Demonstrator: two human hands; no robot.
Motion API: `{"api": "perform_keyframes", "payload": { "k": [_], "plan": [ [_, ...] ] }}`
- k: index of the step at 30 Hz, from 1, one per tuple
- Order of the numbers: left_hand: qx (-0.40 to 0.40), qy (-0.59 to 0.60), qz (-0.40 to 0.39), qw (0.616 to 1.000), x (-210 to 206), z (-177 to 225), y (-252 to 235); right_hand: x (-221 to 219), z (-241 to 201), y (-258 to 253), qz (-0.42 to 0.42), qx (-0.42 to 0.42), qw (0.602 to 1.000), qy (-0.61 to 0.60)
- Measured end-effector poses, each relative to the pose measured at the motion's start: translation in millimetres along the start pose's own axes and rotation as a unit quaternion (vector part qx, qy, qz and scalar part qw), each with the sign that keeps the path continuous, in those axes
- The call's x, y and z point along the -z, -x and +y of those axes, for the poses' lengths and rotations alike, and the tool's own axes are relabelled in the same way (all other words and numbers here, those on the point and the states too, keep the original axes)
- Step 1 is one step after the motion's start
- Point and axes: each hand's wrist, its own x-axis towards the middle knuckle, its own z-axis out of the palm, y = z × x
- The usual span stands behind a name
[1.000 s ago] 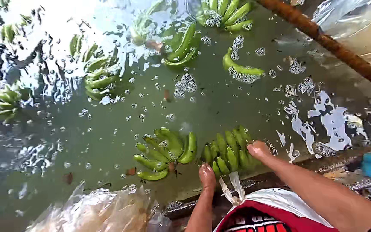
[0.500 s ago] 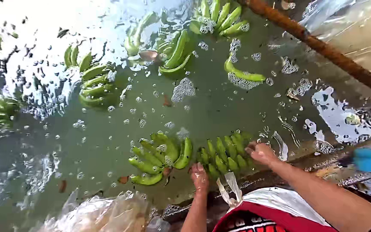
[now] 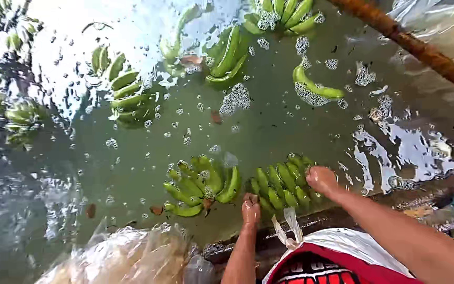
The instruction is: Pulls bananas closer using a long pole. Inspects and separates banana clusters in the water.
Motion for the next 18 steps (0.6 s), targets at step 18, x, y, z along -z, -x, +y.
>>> {"api": "perform_keyframes", "payload": {
  "k": [18],
  "plan": [
    [-0.131, -0.320, -0.053, 0.937, -11, 60, -19, -29, 17, 18, 0.019, 0.225, 0.972, 0.065]
  ]
}}
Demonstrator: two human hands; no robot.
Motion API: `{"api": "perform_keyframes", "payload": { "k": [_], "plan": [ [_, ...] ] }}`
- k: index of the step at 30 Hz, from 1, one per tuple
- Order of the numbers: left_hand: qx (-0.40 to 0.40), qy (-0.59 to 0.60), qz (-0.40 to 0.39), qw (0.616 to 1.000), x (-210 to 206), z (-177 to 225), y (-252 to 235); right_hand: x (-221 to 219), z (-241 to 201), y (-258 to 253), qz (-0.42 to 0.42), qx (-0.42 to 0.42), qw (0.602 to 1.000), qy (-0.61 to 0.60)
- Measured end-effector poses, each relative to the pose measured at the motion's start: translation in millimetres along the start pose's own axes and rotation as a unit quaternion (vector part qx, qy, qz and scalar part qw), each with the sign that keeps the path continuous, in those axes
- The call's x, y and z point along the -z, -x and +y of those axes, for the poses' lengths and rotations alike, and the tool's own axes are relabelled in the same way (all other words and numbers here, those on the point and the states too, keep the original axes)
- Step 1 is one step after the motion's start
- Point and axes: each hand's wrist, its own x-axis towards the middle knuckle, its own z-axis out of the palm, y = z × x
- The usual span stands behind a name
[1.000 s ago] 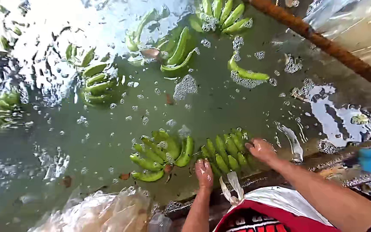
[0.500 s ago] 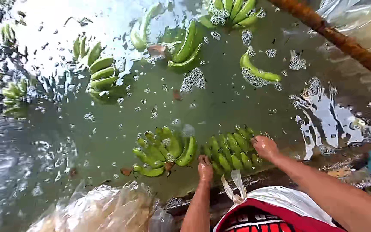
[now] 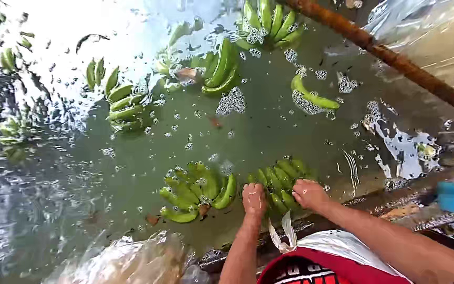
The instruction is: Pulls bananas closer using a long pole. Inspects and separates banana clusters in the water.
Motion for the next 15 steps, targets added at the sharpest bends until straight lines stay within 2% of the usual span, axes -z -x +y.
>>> {"api": "perform_keyframes", "payload": {
  "k": [3, 6, 7, 8, 10, 12, 14, 15],
  "plan": [
    [-0.071, 0.007, 0.063, 0.996, -9, -12, 5, -3, 2, -2, 0.013, 0.086, 0.996, 0.027],
    [-0.126, 0.051, 0.213, 0.967, -31, -25, 13, -12, 15, 3, 0.141, 0.203, 0.969, -0.007],
    [-0.134, 0.045, 0.259, 0.955, -37, -26, 16, -9, 16, 5, 0.185, 0.202, 0.961, -0.034],
    [-0.127, 0.031, 0.273, 0.953, -40, -23, 19, -2, 15, 7, 0.208, 0.165, 0.961, -0.073],
    [-0.073, 0.009, 0.197, 0.978, -34, -11, 27, 18, 20, 4, 0.202, 0.034, 0.969, -0.139],
    [0.005, -0.009, 0.066, 0.998, -17, 4, 29, 37, 33, -5, 0.123, -0.072, 0.979, -0.146],
    [0.047, -0.004, -0.017, 0.999, -3, 13, 25, 46, 40, -9, 0.026, -0.101, 0.989, -0.109],
    [0.036, 0.003, -0.010, 0.999, -2, 13, 25, 46, 38, -10, -0.005, -0.097, 0.991, -0.089]
  ]
}}
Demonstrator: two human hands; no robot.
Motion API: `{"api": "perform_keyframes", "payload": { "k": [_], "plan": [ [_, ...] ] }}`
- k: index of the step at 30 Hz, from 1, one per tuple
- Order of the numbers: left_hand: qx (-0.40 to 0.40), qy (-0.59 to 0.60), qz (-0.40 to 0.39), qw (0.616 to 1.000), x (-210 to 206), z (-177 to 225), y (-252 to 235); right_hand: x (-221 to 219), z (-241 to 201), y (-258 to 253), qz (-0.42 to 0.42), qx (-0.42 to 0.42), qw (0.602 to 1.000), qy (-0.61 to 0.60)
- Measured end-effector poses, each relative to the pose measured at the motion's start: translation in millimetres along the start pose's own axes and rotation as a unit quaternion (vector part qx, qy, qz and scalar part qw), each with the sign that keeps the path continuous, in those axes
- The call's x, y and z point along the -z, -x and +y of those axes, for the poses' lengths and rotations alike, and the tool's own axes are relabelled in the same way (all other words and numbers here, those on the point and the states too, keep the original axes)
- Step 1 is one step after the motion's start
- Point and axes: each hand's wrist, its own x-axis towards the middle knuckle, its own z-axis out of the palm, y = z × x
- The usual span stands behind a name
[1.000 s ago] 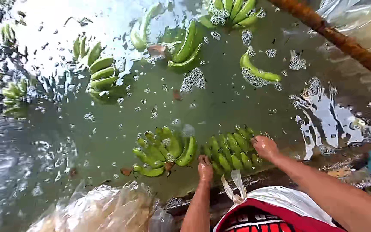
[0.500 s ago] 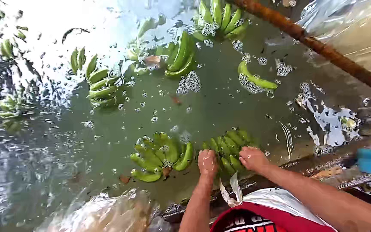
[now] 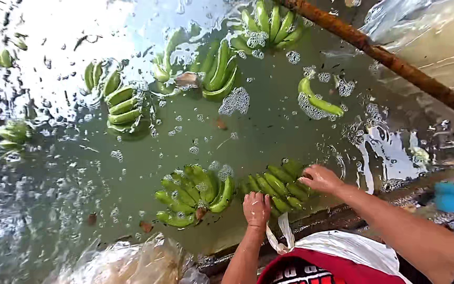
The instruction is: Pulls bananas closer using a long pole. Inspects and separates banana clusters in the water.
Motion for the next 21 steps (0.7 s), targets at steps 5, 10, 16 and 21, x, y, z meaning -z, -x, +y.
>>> {"api": "perform_keyframes", "payload": {
  "k": [5, 10, 16, 21],
  "plan": [
    [-0.160, 0.034, 0.166, 0.972, -20, -17, -8, -18, -24, 2, 0.010, -0.005, 0.999, 0.040],
    [-0.118, 0.057, 0.229, 0.965, -5, -41, -12, -17, -42, -6, 0.026, -0.069, 0.997, 0.006],
    [-0.172, -0.057, 0.241, 0.953, 1, -80, -22, 1, -12, -21, 0.162, -0.110, 0.958, -0.209],
    [-0.008, 0.003, 0.096, 0.995, 39, -77, -42, 9, 31, -6, -0.049, -0.033, 0.998, -0.021]
  ]
}}
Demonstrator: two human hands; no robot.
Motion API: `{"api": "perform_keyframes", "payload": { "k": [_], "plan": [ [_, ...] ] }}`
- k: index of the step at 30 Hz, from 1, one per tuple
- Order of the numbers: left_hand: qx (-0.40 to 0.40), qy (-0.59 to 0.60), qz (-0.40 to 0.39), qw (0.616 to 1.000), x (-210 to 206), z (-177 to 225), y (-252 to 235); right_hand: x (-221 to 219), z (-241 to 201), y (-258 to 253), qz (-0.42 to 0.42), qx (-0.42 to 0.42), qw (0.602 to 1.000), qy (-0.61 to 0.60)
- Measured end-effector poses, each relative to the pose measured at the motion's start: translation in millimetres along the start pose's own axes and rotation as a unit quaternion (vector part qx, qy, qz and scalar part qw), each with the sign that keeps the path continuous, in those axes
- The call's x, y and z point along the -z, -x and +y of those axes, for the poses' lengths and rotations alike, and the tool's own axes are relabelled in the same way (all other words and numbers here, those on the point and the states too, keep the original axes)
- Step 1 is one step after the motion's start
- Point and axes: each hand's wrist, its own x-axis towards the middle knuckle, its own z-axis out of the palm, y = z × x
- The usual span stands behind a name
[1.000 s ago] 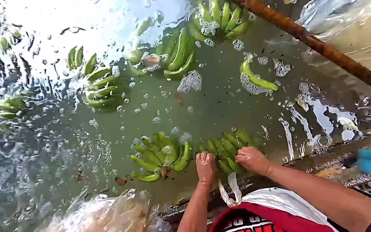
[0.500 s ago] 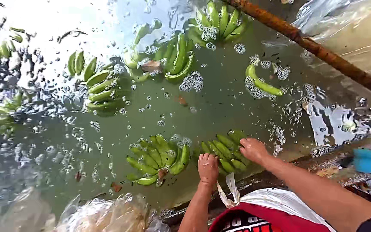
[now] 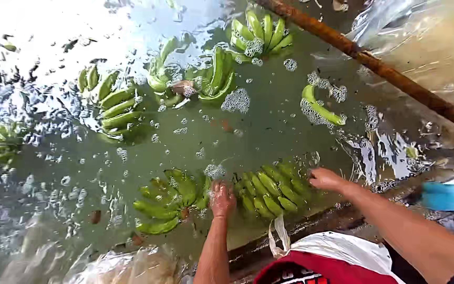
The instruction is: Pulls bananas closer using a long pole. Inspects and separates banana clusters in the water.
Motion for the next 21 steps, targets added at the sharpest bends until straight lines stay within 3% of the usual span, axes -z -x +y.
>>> {"api": "perform_keyframes", "payload": {
  "k": [3, 6, 10, 13, 17, 21],
  "plan": [
    [0.063, 0.120, 0.028, 0.990, -7, -4, 1, -8, 11, 12, -0.082, 0.022, 0.996, 0.002],
    [0.148, 0.261, 0.014, 0.954, -20, -4, 15, -17, 25, 16, -0.098, 0.040, 0.994, -0.013],
    [0.265, 0.411, -0.054, 0.870, -55, -3, 46, -31, 31, 20, -0.039, 0.034, 0.999, 0.003],
    [0.291, 0.521, -0.075, 0.799, -73, 3, 59, -38, 29, 19, -0.050, 0.039, 0.998, -0.010],
    [0.343, 0.541, -0.049, 0.767, -83, 12, 48, -47, 19, 20, -0.014, 0.058, 0.998, 0.013],
    [0.338, 0.576, -0.052, 0.743, -80, 15, 46, -55, 7, 21, 0.066, -0.011, 0.995, -0.070]
  ]
}}
